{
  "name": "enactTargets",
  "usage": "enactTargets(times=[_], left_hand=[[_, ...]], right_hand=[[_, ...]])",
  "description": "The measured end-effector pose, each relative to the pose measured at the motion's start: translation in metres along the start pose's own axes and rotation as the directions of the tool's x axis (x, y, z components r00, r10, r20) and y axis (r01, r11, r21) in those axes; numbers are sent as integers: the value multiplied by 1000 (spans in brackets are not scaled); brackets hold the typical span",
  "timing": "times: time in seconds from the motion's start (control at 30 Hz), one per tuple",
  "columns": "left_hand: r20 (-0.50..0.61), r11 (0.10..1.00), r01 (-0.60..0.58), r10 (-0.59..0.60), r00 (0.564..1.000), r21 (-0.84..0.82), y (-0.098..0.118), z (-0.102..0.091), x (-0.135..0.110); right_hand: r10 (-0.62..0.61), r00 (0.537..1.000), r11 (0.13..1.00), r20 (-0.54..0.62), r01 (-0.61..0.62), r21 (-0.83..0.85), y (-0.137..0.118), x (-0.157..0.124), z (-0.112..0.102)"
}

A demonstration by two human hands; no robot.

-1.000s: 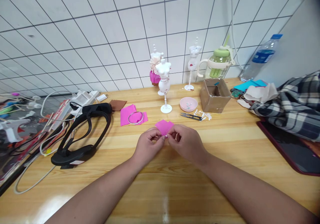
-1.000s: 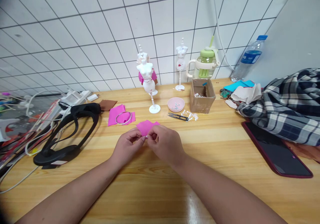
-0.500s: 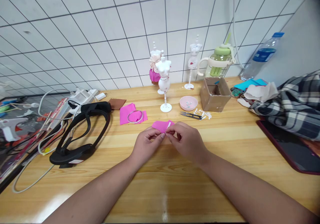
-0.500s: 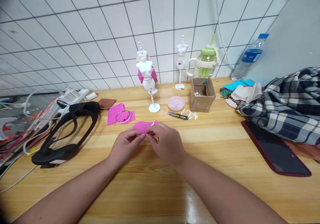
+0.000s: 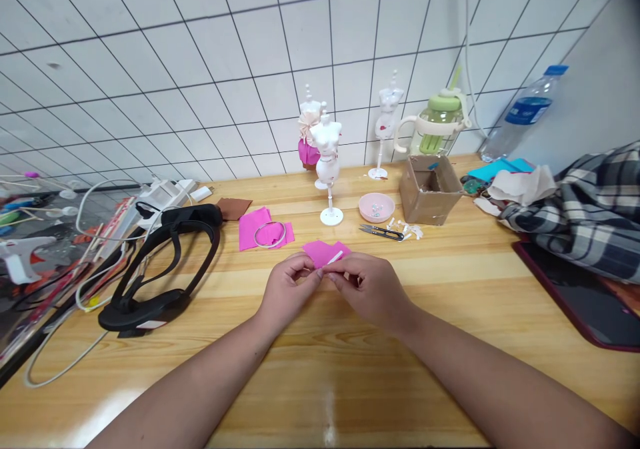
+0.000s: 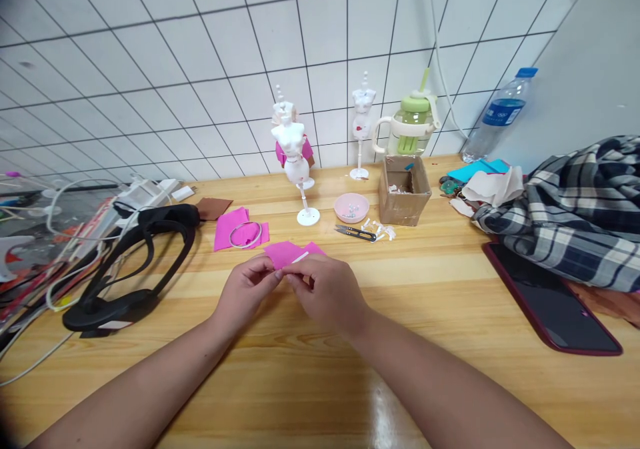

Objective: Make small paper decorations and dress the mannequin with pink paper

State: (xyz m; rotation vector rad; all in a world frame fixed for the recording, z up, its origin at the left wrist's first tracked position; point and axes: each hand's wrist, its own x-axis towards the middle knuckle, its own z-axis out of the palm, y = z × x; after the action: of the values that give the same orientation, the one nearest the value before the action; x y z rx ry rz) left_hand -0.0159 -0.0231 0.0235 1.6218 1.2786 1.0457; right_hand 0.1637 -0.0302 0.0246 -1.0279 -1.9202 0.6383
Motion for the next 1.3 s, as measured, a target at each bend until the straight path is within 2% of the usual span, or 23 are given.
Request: enactTargets(times=[0.3,0.47,0.6,0.77,0.97,1.2,1.3], left_hand=[[27,999,-10,9,1000,45,0,1,2],[-8,987,-10,12,1000,161,4,2,0],[-1,968,-66,68,998,241,9,4,-2],[-2,967,-105,108,994,234,9,4,-2],[8,978,-112,112,994,175,5,3,-2],[20,986,-95,93,995,135,2,2,-2],[20,998,-39,38,999,54,2,0,-2]], right_hand=[[-12,1000,992,22,15,-128,2,-1,1],[-21,1000,984,10,22,-178,0,-1,-2],[1,1000,980,-9,-2,-198,-2,0,-2],[104,994,994,-37,-105,-43,0,3,0],[206,979,967,10,-204,155,4,6,0],[266,963,930,52,-270,251,2,7,-1],[226,973,948,49,-232,219,3,8,-3]])
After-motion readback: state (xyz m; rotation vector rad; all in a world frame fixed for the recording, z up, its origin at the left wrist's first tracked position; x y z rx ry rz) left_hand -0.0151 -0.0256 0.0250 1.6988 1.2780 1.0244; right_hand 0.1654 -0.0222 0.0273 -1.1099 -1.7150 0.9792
